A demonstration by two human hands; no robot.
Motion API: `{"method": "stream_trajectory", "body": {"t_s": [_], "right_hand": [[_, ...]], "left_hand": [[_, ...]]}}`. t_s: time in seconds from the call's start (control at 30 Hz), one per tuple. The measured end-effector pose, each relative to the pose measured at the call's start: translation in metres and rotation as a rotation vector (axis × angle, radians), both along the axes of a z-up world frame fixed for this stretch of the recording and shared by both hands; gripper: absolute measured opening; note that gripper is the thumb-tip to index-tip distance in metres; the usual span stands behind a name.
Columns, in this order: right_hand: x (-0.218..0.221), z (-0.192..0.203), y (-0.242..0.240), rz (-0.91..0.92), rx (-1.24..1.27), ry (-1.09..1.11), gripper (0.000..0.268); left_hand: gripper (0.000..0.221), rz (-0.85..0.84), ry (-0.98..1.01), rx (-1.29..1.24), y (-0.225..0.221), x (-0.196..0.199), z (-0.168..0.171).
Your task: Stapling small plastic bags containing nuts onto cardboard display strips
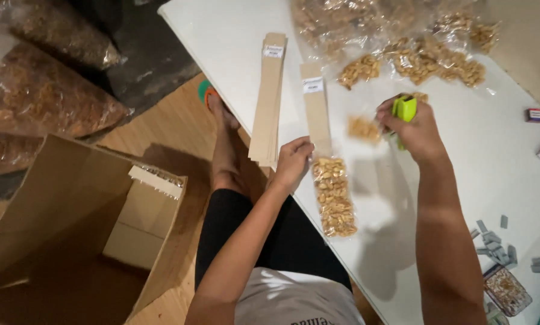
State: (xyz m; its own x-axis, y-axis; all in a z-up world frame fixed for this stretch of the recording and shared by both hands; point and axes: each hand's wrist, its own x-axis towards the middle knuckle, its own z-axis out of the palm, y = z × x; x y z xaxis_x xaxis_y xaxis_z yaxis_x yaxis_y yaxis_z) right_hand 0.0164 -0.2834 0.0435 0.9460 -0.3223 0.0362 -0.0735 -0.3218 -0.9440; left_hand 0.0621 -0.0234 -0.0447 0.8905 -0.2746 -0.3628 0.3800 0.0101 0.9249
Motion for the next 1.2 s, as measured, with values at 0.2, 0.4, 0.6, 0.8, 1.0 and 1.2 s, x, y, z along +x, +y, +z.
{"method": "stream_trajectory", "body": {"t_s": [0.2, 0.4, 0.6, 0.8, 1.0, 1.2], "right_hand": [[0.009, -0.032, 0.056, 0.095, 0.25, 0.156, 0.025], [0.011, -0.024, 0.068, 0.043, 0.249, 0.184, 0.028], [0.026, 0.028, 0.084, -0.531, 0.678, -0.16, 0.049], [0.025, 0.065, 0.117, -0.495, 0.292, -0.176, 0.068], [0.045, 0.042, 0.113, -0.637, 0.51, -0.153, 0.055], [0.092, -0.075, 0.007, -0.4, 0.16, -0.015, 0.036]], "left_hand": [[0.039, -0.055, 0.045, -0.236, 0.01, -0.01, 0.041], [0.029, -0.058, -0.175, 0.113, 0.01, -0.013, 0.065], [0.022, -0.079, -0.408, 0.208, 0.0, -0.024, 0.073], [0.023, -0.194, -0.532, 0.25, -0.003, -0.036, 0.11], [0.028, -0.222, -0.634, 0.26, -0.009, -0.031, 0.111], [0.027, -0.196, -0.327, 0.267, -0.008, 0.001, 0.014]]}}
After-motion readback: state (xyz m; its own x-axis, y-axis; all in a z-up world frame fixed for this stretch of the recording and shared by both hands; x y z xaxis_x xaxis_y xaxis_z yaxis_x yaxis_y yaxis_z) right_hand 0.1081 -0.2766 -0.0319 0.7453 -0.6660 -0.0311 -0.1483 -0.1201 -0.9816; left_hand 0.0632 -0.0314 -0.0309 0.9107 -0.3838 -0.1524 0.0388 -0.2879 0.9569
